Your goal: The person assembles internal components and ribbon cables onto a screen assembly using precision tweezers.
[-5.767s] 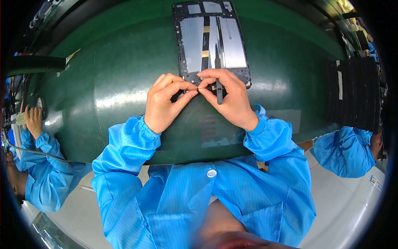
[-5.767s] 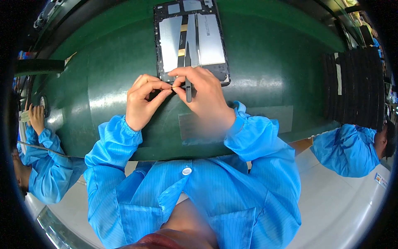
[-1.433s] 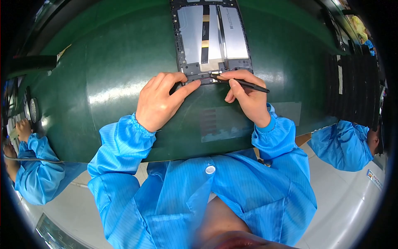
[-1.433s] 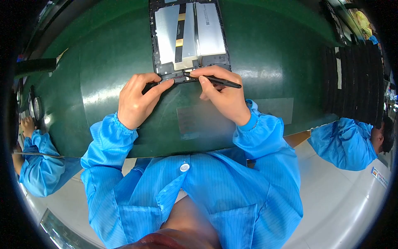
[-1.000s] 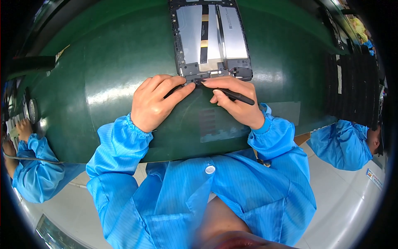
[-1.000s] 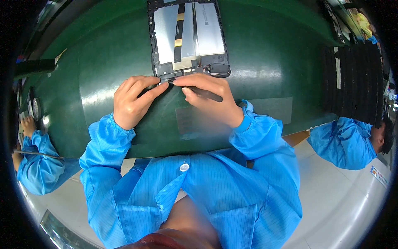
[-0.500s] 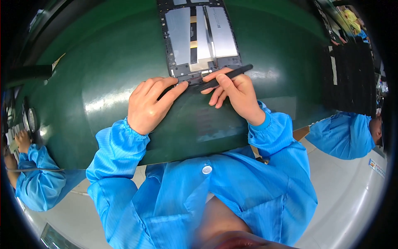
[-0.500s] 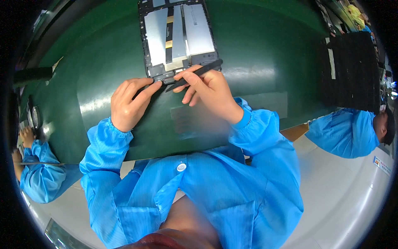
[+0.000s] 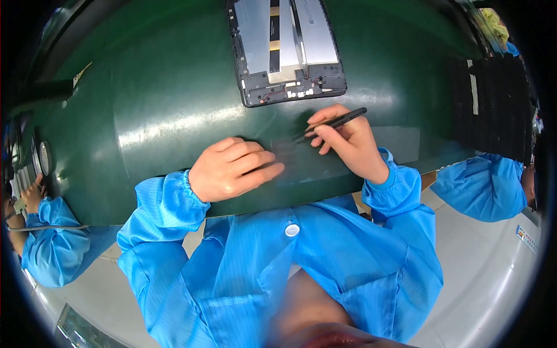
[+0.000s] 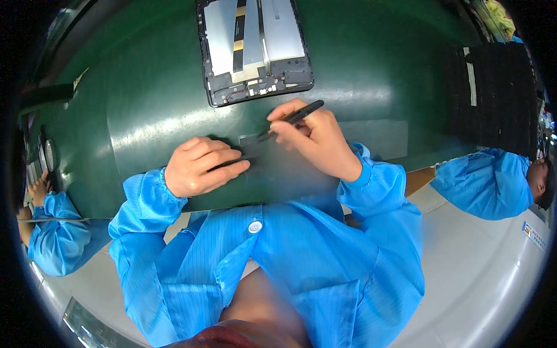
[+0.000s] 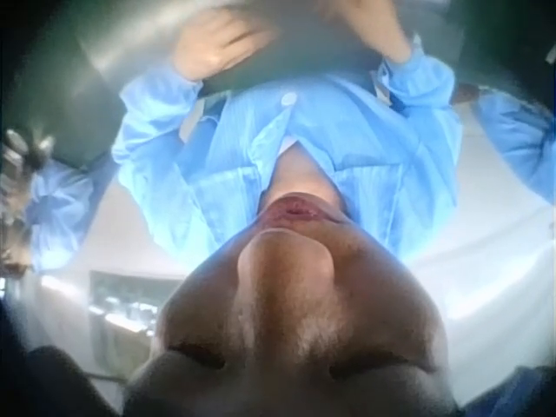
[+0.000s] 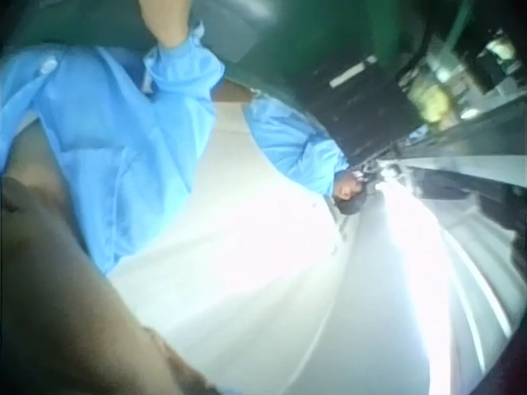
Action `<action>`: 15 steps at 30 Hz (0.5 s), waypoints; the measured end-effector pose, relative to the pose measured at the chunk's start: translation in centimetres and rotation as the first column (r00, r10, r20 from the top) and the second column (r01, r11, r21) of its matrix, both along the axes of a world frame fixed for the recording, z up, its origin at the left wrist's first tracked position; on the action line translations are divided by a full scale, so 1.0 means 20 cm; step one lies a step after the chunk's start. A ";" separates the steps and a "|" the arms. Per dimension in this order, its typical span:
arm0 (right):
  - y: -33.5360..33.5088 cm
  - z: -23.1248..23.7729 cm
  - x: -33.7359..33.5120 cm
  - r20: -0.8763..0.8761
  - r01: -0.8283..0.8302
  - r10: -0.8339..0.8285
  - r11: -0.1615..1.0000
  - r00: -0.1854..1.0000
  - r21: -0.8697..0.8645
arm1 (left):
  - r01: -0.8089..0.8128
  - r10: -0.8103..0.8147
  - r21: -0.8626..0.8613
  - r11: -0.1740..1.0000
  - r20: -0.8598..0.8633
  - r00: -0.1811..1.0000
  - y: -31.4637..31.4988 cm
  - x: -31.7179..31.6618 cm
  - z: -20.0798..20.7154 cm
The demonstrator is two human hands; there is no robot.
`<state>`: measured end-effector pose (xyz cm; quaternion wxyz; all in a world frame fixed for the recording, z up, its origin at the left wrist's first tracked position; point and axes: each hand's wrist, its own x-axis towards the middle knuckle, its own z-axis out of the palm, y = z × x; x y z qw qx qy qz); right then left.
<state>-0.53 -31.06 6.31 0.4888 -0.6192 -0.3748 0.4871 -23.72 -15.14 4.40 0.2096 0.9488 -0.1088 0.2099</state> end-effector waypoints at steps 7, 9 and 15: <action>-0.08 -0.03 -0.09 0.231 -0.100 0.081 0.992 0.970 0.071 | 0.071 -0.069 0.042 0.997 -0.048 0.996 -0.09 -0.02 -0.04; -0.09 -0.05 -0.10 0.303 -0.147 0.111 0.984 0.946 0.099 | 0.063 -0.061 0.028 0.998 -0.068 0.996 -0.10 -0.03 -0.04; -0.08 -0.06 -0.14 0.406 -0.141 0.075 0.981 0.911 0.134 | 0.074 -0.069 0.057 0.996 -0.093 0.993 -0.10 -0.03 -0.03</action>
